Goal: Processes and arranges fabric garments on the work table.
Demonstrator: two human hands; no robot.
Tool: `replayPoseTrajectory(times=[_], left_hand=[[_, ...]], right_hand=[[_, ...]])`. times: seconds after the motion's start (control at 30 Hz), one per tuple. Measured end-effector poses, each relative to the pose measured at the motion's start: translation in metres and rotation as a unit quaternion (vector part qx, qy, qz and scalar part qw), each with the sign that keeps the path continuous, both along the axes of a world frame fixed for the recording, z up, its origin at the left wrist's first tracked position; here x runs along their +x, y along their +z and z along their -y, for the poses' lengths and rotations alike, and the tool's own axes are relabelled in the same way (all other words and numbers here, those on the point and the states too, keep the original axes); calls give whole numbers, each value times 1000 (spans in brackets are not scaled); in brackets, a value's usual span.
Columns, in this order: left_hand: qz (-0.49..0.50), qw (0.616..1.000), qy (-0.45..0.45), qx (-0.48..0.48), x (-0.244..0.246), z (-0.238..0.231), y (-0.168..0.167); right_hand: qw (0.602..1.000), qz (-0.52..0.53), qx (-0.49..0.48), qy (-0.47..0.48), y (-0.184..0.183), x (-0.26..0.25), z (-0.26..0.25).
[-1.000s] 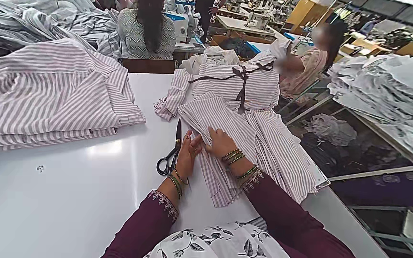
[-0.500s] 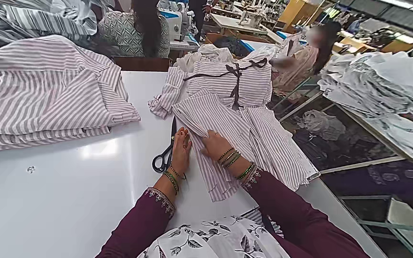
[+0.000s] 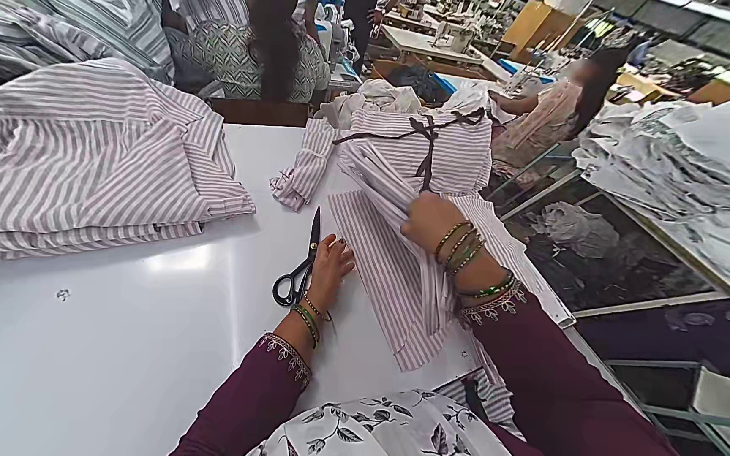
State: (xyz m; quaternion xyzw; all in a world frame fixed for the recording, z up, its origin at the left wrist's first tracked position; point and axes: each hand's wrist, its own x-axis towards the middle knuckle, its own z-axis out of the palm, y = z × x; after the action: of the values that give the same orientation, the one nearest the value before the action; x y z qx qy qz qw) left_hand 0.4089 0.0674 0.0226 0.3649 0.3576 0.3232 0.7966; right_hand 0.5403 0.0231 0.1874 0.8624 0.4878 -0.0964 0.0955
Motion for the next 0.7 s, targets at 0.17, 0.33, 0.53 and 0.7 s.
replayPoseTrajectory(times=[0.17, 0.33, 0.53, 0.7], left_hand=[[-38, 998, -46, 10, 0, -2, -1], [-64, 995, -74, 24, -5, -5, -1], [-118, 987, -86, 70, 0, -6, -4], [-187, 956, -170, 150, -3, -7, -7]], right_hand=[[991, -50, -125, 19, -88, -50, -8], [983, -91, -149, 55, -92, -32, -7], [883, -331, 285, 170, -114, 45, 49], [901, -219, 360, 106, -33, 92, 80]])
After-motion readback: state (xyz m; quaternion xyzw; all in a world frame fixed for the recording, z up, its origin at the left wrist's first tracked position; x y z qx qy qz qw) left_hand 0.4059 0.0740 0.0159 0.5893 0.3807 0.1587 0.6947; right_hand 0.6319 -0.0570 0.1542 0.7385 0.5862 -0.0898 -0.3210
